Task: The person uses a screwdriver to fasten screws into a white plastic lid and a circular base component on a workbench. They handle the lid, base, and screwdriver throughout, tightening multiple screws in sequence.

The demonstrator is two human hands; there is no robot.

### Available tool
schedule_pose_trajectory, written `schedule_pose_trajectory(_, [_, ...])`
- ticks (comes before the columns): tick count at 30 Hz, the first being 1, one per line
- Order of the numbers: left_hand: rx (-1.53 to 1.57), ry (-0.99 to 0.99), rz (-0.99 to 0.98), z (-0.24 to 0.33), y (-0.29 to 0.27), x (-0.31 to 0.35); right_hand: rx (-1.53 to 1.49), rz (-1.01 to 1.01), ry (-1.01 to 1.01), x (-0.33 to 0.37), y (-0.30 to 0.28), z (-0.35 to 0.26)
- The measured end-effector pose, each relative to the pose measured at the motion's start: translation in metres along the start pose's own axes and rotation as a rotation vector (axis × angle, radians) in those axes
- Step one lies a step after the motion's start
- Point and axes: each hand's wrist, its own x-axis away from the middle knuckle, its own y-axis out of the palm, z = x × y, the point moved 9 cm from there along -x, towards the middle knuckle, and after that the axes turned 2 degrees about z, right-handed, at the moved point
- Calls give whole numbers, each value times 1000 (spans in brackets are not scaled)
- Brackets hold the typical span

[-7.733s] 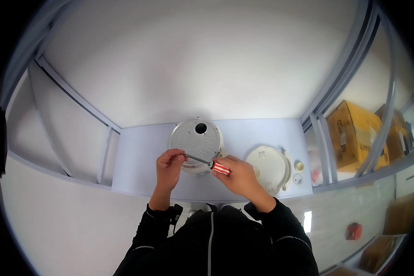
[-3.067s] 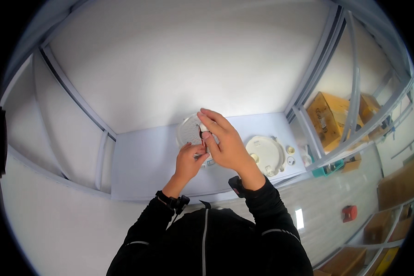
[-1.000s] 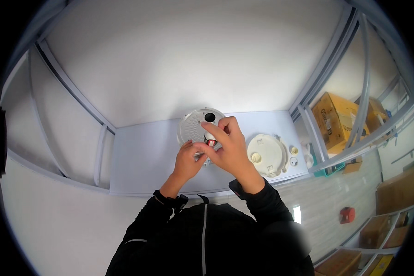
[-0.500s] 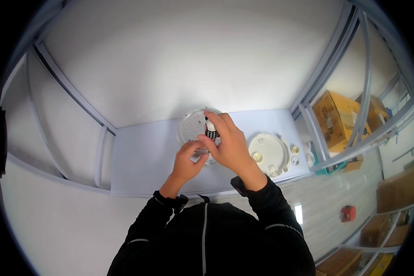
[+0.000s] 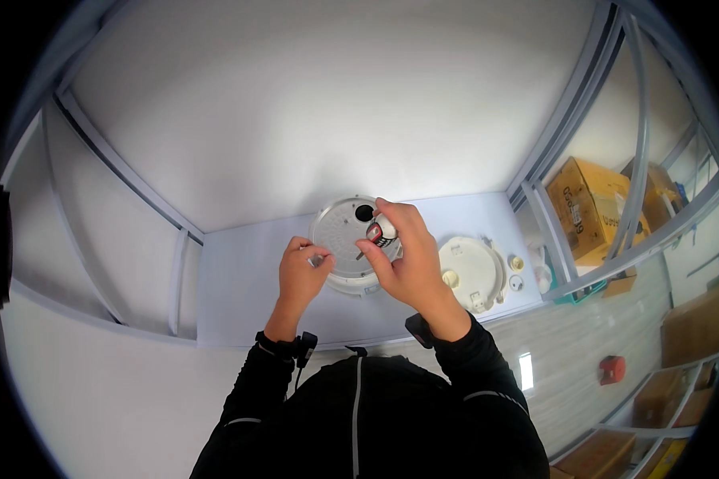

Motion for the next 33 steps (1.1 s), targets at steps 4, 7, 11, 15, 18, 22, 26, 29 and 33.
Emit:
schedule_pose_trajectory(4, [-86, 134, 27, 15, -4, -2, -21, 37, -55, 3, -11, 8])
schedule_pose_trajectory(7, [143, 123, 20, 26, -5, -5, -136, 138, -47, 12, -20, 21])
schedule_pose_trajectory(11, [394, 56, -55, 34, -3, -3, -305, 264, 22, 13, -32, 27])
schedule_pose_trajectory(15, [806, 6, -43, 29, 8, 2, -318, 327, 2, 14, -40, 26])
schedule_pose_trajectory(18, [957, -12, -71, 29, 11, 1, -354, 337, -25, 15, -43, 19])
schedule_pose_trajectory(22, [1019, -23, -67, 27, 12, 1, -377, 324, -89, 14, -43, 15])
schedule_pose_trajectory(26, [964, -61, -67, 26, 13, 4, -375, 310, -83, 17, -40, 18])
schedule_pose_trajectory(29, [934, -76, -72, 26, 13, 5, -372, 315, -88, 18, -39, 19])
schedule_pose_trajectory(33, [959, -75, -70, 27, 12, 6, -318, 316, -79, 16, -40, 17])
